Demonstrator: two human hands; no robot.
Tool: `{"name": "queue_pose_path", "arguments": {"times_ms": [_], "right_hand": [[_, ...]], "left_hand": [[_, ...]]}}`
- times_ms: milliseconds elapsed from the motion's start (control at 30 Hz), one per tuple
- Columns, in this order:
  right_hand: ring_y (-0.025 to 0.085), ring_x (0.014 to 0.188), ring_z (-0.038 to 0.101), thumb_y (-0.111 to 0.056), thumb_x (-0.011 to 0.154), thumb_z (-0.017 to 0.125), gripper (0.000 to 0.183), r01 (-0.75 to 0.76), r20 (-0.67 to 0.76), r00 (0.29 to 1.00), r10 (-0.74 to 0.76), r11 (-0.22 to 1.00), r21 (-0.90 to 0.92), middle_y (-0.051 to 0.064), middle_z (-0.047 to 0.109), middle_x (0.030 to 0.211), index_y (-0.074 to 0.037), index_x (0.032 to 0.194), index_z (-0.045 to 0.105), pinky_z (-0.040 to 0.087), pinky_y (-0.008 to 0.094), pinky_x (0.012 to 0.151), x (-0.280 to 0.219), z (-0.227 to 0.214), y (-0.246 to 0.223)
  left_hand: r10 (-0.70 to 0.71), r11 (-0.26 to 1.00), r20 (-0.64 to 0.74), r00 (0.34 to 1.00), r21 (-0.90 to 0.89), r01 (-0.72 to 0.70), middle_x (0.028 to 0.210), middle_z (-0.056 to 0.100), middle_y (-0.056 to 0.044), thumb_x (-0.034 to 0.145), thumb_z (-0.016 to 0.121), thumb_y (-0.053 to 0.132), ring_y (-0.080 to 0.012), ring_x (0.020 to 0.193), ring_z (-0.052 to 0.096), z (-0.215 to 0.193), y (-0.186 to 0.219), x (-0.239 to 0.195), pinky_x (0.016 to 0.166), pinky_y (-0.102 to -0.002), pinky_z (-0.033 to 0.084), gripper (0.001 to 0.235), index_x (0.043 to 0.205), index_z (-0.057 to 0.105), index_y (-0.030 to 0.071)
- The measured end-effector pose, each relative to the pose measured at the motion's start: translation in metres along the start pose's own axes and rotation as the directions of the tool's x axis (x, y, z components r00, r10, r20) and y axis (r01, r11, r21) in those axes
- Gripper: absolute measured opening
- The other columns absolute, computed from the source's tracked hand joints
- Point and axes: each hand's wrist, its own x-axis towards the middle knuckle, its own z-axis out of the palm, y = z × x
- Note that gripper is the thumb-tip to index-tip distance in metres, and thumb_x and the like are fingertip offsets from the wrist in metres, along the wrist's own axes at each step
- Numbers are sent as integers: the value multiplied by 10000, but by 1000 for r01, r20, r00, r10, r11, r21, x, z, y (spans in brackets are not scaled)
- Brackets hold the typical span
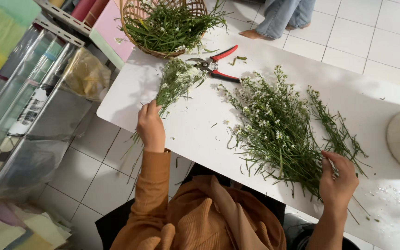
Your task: The person trims white flowers on a white table using pruning shears, removing leaves and cutting stems. They gather trimmed pieces and place them into a basket while continuing to process additional stems.
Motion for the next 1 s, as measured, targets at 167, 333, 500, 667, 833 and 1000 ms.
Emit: {"name": "queue_pose_path", "arguments": {"times_ms": [167, 333, 500, 667, 833, 1000], "right_hand": [[311, 1214, 505, -55, 964, 622, 209, -56, 17, 998, 58, 996, -73, 112, 638, 1203, -66, 1163, 684, 391, 463, 1029, 5, -9, -14], [322, 1182, 490, -73, 923, 711, 200, 105, -39, 993, -108, 991, -87, 127, 619, 1217, -68, 1123, 701, 431, 469, 969, -1, -6, -14], [315, 972, 627, -172, 799, 788, 272, 162, 83, 985, -154, 981, -111, 116, 661, 992, -109, 1056, 726, 503, 418, 874, 4, 23, -42], [217, 856, 612, -236, 805, 752, 210, 147, 215, 971, -101, 967, -209, 10, 612, 865, -189, 1008, 723, 455, 377, 842, 7, 37, -38], [416, 1074, 562, -24, 967, 575, 107, 62, -4, 998, -62, 994, 87, 184, 550, 1092, -19, 1059, 629, 455, 508, 920, 32, 26, -48], [399, 906, 614, 35, 912, 552, 346, -215, 260, 942, 213, 976, -18, 244, 567, 1084, 24, 1258, 539, 530, 495, 709, 46, 23, -34]], "left_hand": [[-146, 979, 101, 984, 156, 130, 1087, 614, -161, 843, 613, -58, -301, 882, 558, 50, -8, -13, 685, -412, 540, 296, 1132, 647, -4], [-157, 941, 52, 986, 312, 133, 1158, 614, -92, 797, 694, 23, -248, 1046, 510, 44, 4, -14, 856, -429, 369, 406, 1190, 654, 115], [-43, 976, -112, 993, 207, 65, 1232, 500, -137, 844, 704, 181, -362, 1141, 447, 23, 30, -16, 837, -534, 323, 419, 1228, 580, 65], [47, 995, -5, 999, -90, -47, 1257, 502, -124, 819, 719, 201, -351, 1188, 443, 3, 100, -29, 851, -516, 351, 380, 1163, 638, 59], [428, 759, 205, 880, -610, -227, 1213, 571, -120, 843, 679, 255, -325, 1223, 469, 18, 159, -71, 969, -490, 337, 251, 1066, 665, 141], [699, 604, 129, 704, -633, -484, 1342, 516, -118, 775, 731, 221, -366, 1301, 429, 40, 195, -101, 975, -560, 347, 475, 1229, 599, 178]]}}
